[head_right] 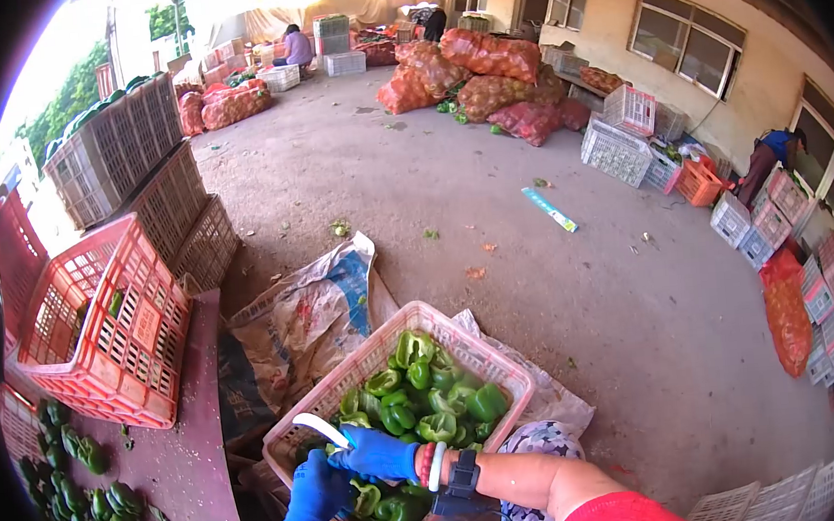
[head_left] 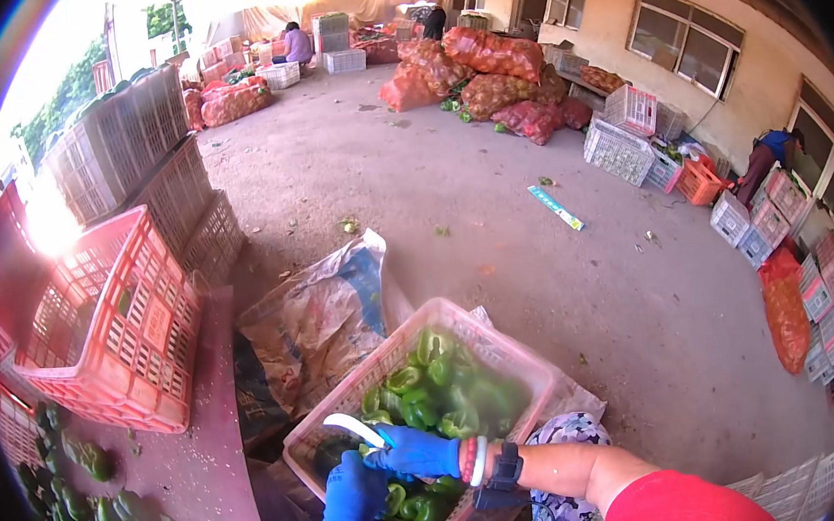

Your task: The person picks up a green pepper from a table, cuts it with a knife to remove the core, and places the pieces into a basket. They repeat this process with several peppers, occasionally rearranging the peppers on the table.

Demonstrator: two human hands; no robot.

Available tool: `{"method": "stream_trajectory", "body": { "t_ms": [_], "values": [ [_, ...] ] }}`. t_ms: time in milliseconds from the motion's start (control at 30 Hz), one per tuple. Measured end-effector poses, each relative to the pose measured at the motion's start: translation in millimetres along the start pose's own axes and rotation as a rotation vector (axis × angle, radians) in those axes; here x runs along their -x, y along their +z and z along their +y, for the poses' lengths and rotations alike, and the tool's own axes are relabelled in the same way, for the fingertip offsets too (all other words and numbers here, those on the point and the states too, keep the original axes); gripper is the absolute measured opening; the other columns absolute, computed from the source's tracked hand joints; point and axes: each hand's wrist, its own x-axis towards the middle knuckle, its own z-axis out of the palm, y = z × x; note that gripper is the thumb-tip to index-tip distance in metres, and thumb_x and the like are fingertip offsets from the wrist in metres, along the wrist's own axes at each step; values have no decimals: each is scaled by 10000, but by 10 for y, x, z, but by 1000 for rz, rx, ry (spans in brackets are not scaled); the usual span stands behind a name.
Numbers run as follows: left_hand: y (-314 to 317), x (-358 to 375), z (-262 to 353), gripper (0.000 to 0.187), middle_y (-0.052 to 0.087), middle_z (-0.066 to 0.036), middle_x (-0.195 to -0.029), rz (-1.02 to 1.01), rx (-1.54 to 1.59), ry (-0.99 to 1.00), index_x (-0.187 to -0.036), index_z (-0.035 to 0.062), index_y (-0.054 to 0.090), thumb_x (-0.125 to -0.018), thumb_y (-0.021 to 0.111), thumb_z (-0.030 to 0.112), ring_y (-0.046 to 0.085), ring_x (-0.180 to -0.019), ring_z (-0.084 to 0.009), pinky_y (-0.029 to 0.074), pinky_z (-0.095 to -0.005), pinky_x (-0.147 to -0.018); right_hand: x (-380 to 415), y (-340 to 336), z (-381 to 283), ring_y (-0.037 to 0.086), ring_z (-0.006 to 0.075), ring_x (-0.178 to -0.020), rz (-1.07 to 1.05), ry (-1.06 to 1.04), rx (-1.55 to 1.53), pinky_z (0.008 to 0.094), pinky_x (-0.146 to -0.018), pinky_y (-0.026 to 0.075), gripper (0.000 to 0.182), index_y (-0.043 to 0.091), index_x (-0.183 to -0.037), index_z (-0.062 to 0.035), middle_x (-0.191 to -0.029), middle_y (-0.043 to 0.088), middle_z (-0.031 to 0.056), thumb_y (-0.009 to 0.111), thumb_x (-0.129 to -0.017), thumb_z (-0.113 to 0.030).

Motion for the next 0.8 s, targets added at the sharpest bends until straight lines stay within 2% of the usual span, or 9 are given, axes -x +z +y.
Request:
{"method": "stream_trajectory", "body": {
  "t_ms": [167, 400, 467, 567, 600, 633, 667, 700, 800],
  "values": [
    [172, 40, 95, 210, 622, -254, -674, 137, -76, -31, -876, 10, 493, -903, 636, 162, 634, -668, -476, 478, -562, -587, -31, 105, 147, 618, 158, -631, 225, -1, 181, 328, -559, 492, 384, 566, -1177, -45, -752, 631, 72, 673, -954, -339],
    [-4, -78, 318, 172, 606, -192, -660, 204, 81, 69, -869, 77, 516, -901, 658, 168, 618, -616, -436, 463, -539, -552, 6, 67, 20, 554, 63, -696, 207, -62, -528, 274, -607, 463, 226, 695, -1028, -62, -834, 658, -19, 706, -951, -274],
    [33, -64, 309, 188, 570, -160, -657, 286, -148, 247, -832, 77, 512, -882, 684, 138, 596, -597, -391, 453, -499, -544, -110, 79, 236, 563, 87, -660, 320, -109, -386, 265, -584, 454, 291, 675, -968, -66, -785, 656, -9, 654, -975, -356],
    [24, -50, 310, 124, 544, -138, -709, 311, -240, 314, -842, 83, 554, -856, 677, 85, 588, -661, -364, 453, -482, -585, -87, -99, 98, 552, 130, -568, 289, -41, -860, 285, -532, 453, 335, 646, -880, -83, -707, 622, 5, 619, -983, -400],
    [-85, -42, 384, 144, 621, -190, -888, 233, -104, 155, -969, 57, 614, -836, 670, 62, 631, -856, -401, 511, -476, -741, -103, -196, 92, 539, 130, -548, 221, 22, -882, 287, -516, 446, 321, 659, -899, -86, -694, 613, 6, 625, -981, -394],
    [-184, -65, 412, 413, 601, -260, -1210, 226, -38, 180, -1212, 43, 613, -814, 706, 100, 571, -1155, -450, 474, -479, -987, -124, -289, 108, 527, 129, -527, 151, 85, -901, 288, -501, 439, 308, 671, -917, -89, -681, 605, 7, 630, -980, -387],
    [-170, -68, 327, 644, 480, -304, -1395, 318, -280, 193, -1386, 66, 518, -809, 738, 250, 533, -1195, -474, 466, -507, -971, -104, -302, 27, 527, 123, -529, 121, 77, -883, 274, -503, 437, 305, 682, -941, -85, -689, 611, 8, 630, -982, -382],
    [-189, -68, 333, 831, 413, -286, -1489, 256, -116, 88, -1495, 73, 424, -769, 796, 232, 376, -1399, -454, 344, -495, -1149, -77, -289, -50, 528, 118, -530, 94, 60, -863, 261, -506, 434, 304, 693, -965, -81, -697, 617, 8, 629, -984, -377],
    [-13, -123, 201, 660, 643, -152, -1225, 92, 403, -27, -1475, 35, 412, -932, 722, 246, 662, -1062, -224, 559, -352, -887, -54, -96, 6, 603, 86, -664, 63, 26, -902, 226, -577, 479, 253, 680, -1059, -94, -855, 664, -10, 647, -986, -335]
  ]
}}
